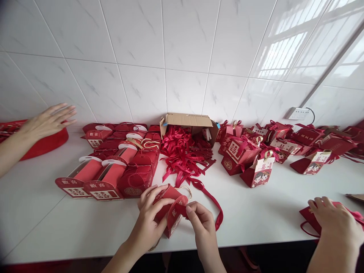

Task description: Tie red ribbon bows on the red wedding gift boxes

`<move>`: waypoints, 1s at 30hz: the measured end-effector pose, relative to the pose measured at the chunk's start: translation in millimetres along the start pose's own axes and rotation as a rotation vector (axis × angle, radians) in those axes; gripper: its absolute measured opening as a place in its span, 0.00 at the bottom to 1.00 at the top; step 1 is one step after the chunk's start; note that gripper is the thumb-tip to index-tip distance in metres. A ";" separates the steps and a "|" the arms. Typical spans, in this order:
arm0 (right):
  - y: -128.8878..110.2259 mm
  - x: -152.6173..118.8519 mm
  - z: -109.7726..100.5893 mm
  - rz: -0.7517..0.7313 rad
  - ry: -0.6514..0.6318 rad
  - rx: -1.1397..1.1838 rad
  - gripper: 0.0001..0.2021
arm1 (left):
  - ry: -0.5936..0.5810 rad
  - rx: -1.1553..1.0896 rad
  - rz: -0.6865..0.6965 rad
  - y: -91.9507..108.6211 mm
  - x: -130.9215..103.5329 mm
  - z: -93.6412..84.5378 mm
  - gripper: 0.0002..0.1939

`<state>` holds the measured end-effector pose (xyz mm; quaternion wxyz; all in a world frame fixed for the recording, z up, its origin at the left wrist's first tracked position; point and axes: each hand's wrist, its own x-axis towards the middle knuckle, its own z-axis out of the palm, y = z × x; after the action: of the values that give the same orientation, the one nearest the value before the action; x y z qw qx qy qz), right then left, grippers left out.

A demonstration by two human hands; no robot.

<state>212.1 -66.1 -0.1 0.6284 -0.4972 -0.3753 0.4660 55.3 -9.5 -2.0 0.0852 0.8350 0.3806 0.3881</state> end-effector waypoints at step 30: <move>11.5 9.1 -3.5 -0.264 0.093 -0.392 0.14 | 0.282 0.148 -0.009 -4.0 14.5 -3.1 0.09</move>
<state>215.5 -57.5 -12.0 0.5917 -0.5772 -0.4912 0.2746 56.8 2.9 6.8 -0.0292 0.7745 0.4201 0.4719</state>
